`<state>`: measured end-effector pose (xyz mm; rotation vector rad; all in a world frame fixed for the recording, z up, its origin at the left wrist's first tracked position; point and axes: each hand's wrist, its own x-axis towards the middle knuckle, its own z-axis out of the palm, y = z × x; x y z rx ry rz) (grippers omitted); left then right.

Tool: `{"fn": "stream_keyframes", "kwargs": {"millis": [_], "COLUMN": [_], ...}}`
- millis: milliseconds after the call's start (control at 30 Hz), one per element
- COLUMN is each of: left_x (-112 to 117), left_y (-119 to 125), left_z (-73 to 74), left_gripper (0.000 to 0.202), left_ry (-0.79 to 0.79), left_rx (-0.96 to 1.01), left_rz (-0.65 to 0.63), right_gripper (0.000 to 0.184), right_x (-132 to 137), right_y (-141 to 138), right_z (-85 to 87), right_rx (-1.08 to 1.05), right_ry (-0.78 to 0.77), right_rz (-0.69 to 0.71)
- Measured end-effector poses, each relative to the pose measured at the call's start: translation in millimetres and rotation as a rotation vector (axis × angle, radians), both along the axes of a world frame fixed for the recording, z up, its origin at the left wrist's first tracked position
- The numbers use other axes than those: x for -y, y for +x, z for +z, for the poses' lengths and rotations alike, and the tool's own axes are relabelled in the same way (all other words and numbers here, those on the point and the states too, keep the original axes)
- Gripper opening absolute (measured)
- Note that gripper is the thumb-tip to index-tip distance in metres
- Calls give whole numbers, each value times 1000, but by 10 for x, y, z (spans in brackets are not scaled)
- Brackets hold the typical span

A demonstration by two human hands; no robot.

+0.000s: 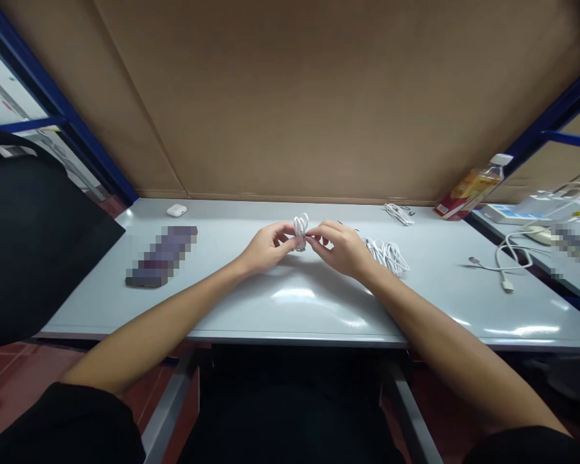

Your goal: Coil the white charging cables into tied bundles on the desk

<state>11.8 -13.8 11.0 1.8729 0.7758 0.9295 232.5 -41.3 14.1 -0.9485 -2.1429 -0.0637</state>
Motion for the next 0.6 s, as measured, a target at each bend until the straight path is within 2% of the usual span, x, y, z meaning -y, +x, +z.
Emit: {"fn": "stream_keyframes", "kwargs": {"millis": [167,300,367,467,600], "left_x": [-18,-26,-22,-3,19], "left_y": [-2,2,3,3,-7], "left_z": [-40,-58,-54,-31,5], "left_gripper": [37,38,38,37,32], "left_ry": [24,44,50,43,69], "left_rx": [-45,-56,-50,-37,-94], "left_rz": [-9,-36,-56,-73,-40], "right_gripper": [23,25,26,29,28], "right_x": [18,39,56,77,85], "right_y": [-31,-53,-58,-60,-56], "right_z": [8,24,47,86,114], "right_rx": [160,174,111,-39,-191], "right_ry": [98,68,-40,-308,-591], "right_rz": [-88,-97,-54,18,47]}}
